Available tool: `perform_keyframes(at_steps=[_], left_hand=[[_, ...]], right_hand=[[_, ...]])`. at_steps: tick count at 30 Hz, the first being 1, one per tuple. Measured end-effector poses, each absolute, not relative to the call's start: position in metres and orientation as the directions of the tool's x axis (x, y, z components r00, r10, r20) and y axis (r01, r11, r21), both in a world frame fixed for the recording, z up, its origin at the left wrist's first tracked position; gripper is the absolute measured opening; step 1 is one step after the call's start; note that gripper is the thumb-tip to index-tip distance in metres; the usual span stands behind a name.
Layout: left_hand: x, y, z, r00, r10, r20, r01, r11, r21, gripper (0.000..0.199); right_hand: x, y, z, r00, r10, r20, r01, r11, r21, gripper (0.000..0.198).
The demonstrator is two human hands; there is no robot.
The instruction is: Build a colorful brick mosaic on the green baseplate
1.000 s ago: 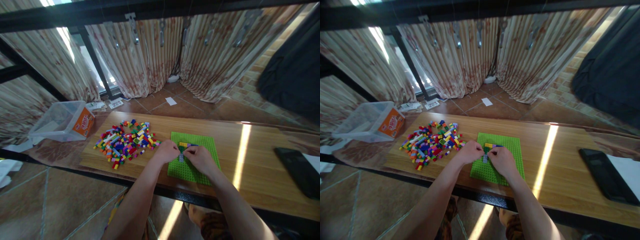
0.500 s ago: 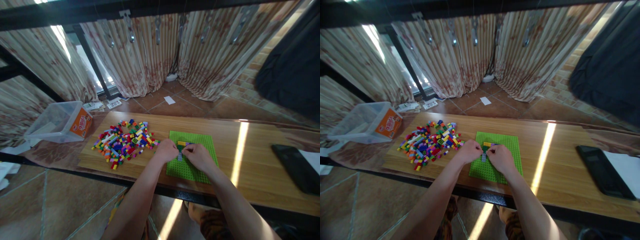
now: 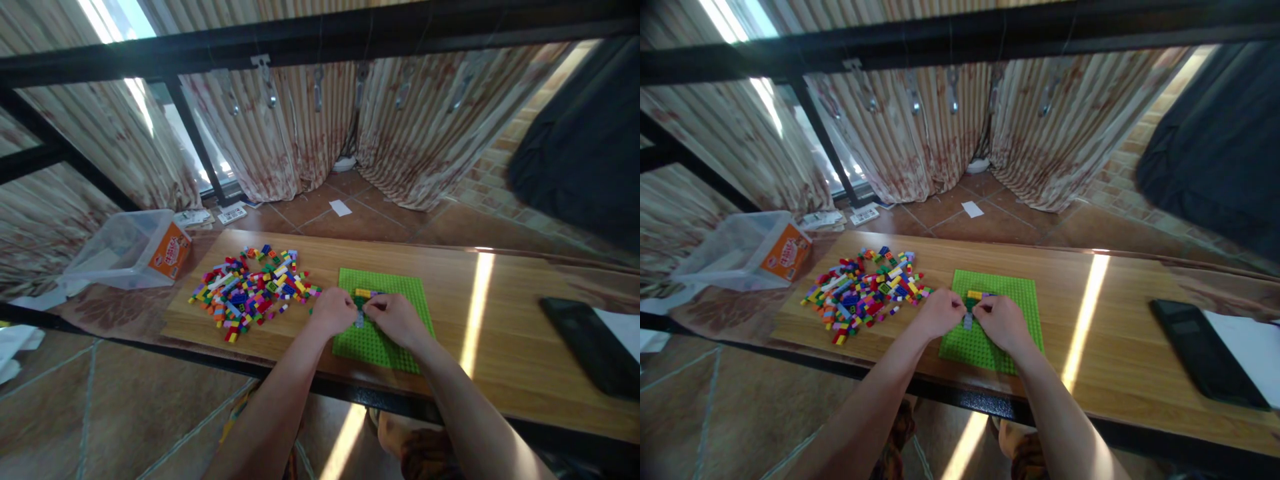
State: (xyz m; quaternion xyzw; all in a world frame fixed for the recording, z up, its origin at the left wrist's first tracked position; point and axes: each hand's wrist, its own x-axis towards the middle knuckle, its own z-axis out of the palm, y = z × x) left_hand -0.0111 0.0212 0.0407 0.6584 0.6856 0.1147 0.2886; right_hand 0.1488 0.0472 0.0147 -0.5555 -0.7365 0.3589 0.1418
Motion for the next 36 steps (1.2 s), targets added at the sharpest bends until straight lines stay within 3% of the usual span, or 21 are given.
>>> perform_keyframes(at_steps=[4, 7, 24, 30, 36], left_hand=[[-0.020, 0.020, 0.035, 0.083, 0.944, -0.319, 0.744, 0.154, 0.650, 0.026], [-0.025, 0.022, 0.031, 0.105, 0.919, -0.379, 0.698, 0.203, 0.687, 0.024], [-0.013, 0.018, 0.050, 0.069, 0.942, -0.329, 0.861, 0.110, 0.496, 0.024], [-0.017, 0.013, 0.046, 0.090, 0.951, -0.296, 0.843, 0.085, 0.530, 0.027], [-0.025, 0.008, 0.041, 0.228, 0.915, -0.333, 0.806, 0.014, 0.592, 0.023]], right_hand=[[0.153, 0.047, 0.009, -0.386, 0.888, -0.250, 0.613, 0.045, -0.789, 0.028], [0.153, 0.045, 0.009, -0.403, 0.873, -0.275, 0.614, 0.035, -0.788, 0.025], [0.146, 0.043, 0.017, -0.401, 0.885, -0.234, 0.663, 0.104, -0.742, 0.026], [0.153, 0.042, 0.013, -0.421, 0.860, -0.288, 0.624, 0.044, -0.780, 0.032], [0.161, 0.041, 0.007, -0.524, 0.813, -0.256, 0.617, 0.155, -0.771, 0.023]])
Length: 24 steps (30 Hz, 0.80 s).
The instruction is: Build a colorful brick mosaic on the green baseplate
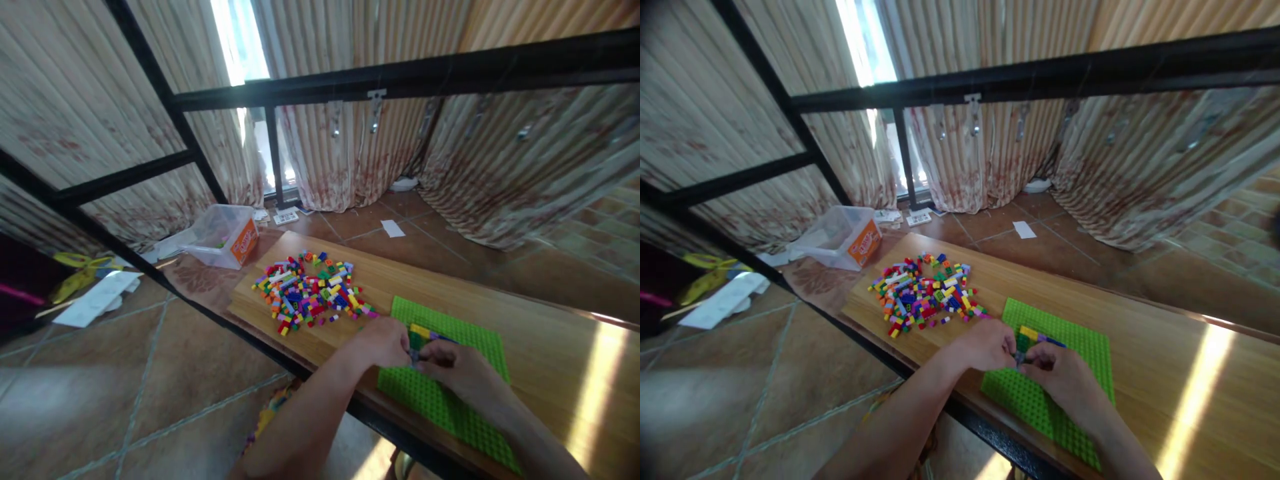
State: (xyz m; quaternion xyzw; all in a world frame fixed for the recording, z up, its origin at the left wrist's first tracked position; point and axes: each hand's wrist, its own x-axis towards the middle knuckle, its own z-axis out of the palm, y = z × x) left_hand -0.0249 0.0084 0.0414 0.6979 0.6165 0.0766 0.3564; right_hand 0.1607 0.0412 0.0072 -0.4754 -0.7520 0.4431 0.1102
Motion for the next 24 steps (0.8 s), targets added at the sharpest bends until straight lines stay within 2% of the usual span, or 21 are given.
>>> perform_keyframes(at_steps=[10, 17, 24], left_hand=[[-0.024, 0.009, 0.034, 0.269, 0.903, -0.336, 0.830, -0.040, 0.557, 0.028], [-0.020, 0.008, 0.035, 0.222, 0.918, -0.329, 0.850, -0.016, 0.527, 0.030], [-0.020, 0.006, 0.031, 0.177, 0.957, -0.228, 0.799, -0.004, 0.602, 0.028]], right_hand=[[0.163, 0.050, -0.002, -0.532, 0.791, -0.303, 0.635, 0.136, -0.761, 0.023], [0.166, 0.046, -0.009, -0.502, 0.828, -0.249, 0.644, 0.166, -0.747, 0.025], [0.172, 0.053, -0.014, -0.406, 0.904, -0.134, 0.683, 0.202, -0.702, 0.030]])
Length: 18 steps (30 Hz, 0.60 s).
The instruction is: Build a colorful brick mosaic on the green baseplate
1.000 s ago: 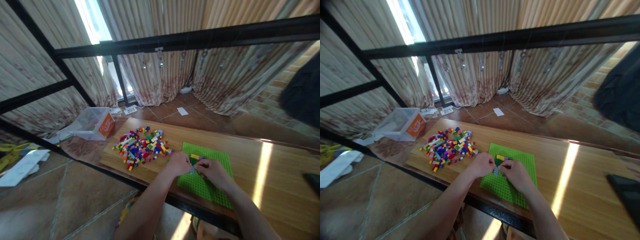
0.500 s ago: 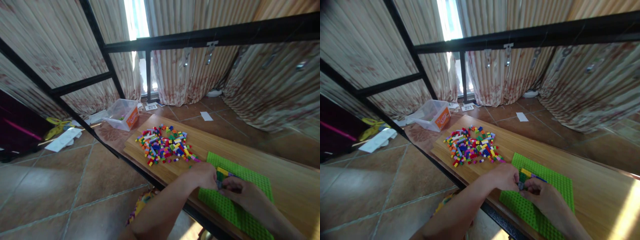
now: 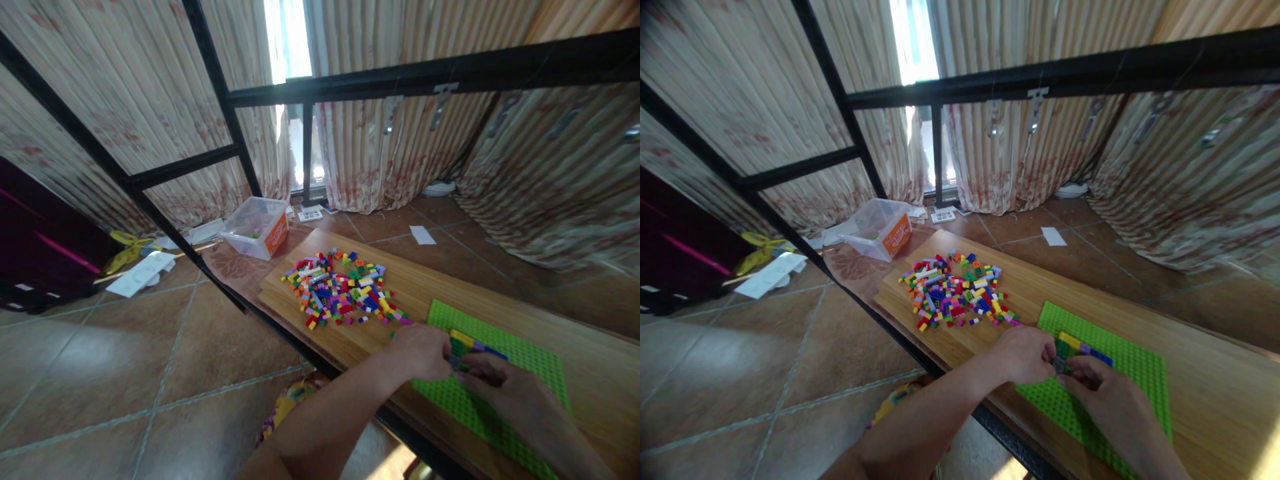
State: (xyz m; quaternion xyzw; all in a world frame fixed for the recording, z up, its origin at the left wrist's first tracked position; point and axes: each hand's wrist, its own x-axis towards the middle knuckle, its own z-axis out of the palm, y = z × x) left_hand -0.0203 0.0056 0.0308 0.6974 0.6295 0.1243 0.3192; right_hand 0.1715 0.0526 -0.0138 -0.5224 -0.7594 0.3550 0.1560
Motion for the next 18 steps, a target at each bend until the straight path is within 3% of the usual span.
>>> perform_keyframes(at_steps=[5, 12, 18], left_hand=[[-0.026, 0.005, 0.037, 0.121, 0.976, -0.182, 0.755, 0.029, 0.655, 0.029], [-0.049, 0.004, 0.053, -0.055, 0.995, -0.086, 0.698, 0.100, 0.709, 0.026], [-0.082, -0.001, 0.060, -0.272, 0.962, 0.034, 0.656, 0.160, 0.737, 0.025]], right_hand=[[0.170, 0.051, -0.010, -0.399, 0.910, -0.112, 0.723, 0.237, -0.649, 0.031], [0.157, 0.043, 0.014, -0.263, 0.959, -0.101, 0.771, 0.146, -0.620, 0.041], [0.132, 0.028, 0.024, -0.337, 0.940, 0.051, 0.673, 0.279, -0.685, 0.034]])
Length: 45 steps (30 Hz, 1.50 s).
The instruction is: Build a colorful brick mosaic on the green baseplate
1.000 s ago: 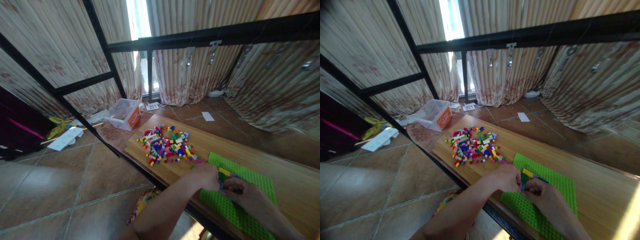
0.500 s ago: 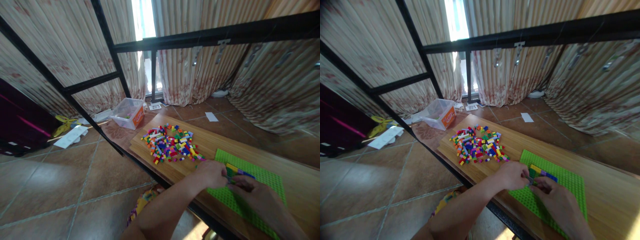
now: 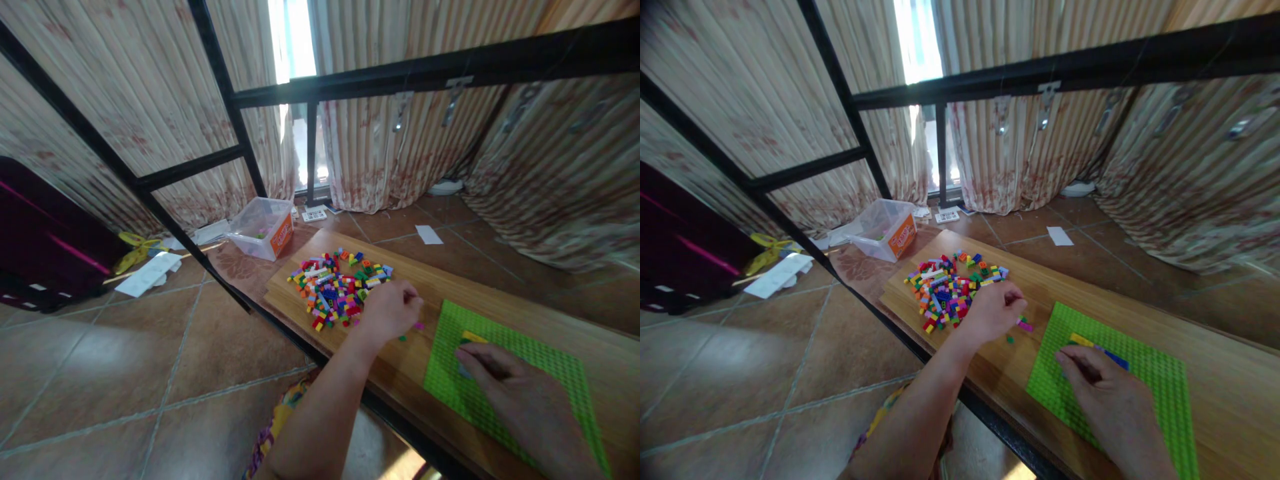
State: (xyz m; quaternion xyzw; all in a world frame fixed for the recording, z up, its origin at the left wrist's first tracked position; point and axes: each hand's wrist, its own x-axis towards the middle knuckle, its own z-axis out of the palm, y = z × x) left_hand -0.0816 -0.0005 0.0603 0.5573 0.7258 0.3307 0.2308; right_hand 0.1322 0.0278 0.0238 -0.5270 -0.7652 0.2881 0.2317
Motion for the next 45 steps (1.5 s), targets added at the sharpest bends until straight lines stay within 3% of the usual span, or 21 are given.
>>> perform_keyframes(at_steps=[6, 11, 19, 32, 37, 45], left_hand=[[-0.137, -0.015, 0.070, -0.615, 0.788, 0.025, 0.644, 0.484, 0.592, 0.024], [-0.176, -0.034, 0.070, -0.710, 0.705, -0.001, 0.619, 0.624, 0.477, 0.032], [-0.188, -0.046, 0.068, -0.589, 0.805, -0.068, 0.721, 0.562, 0.406, 0.031], [-0.155, 0.000, 0.049, -0.388, 0.908, 0.156, 0.890, 0.325, 0.319, 0.035], [-0.153, 0.013, 0.042, -0.384, 0.915, 0.126, 0.900, 0.341, 0.272, 0.043], [-0.154, 0.019, 0.039, -0.464, 0.882, 0.083, 0.865, 0.430, 0.257, 0.037]], right_hand=[[0.126, 0.024, 0.016, -0.381, 0.919, 0.104, 0.671, 0.352, -0.652, 0.033], [0.125, 0.023, 0.011, -0.403, 0.902, 0.157, 0.667, 0.407, -0.625, 0.034], [0.119, 0.020, 0.009, -0.456, 0.877, 0.156, 0.657, 0.449, -0.606, 0.033], [0.110, 0.019, 0.012, -0.499, 0.821, 0.276, 0.603, 0.558, -0.570, 0.029], [0.110, 0.016, 0.014, -0.527, 0.800, 0.286, 0.576, 0.584, -0.572, 0.026], [0.110, 0.014, 0.015, -0.540, 0.799, 0.263, 0.572, 0.578, -0.582, 0.025]])
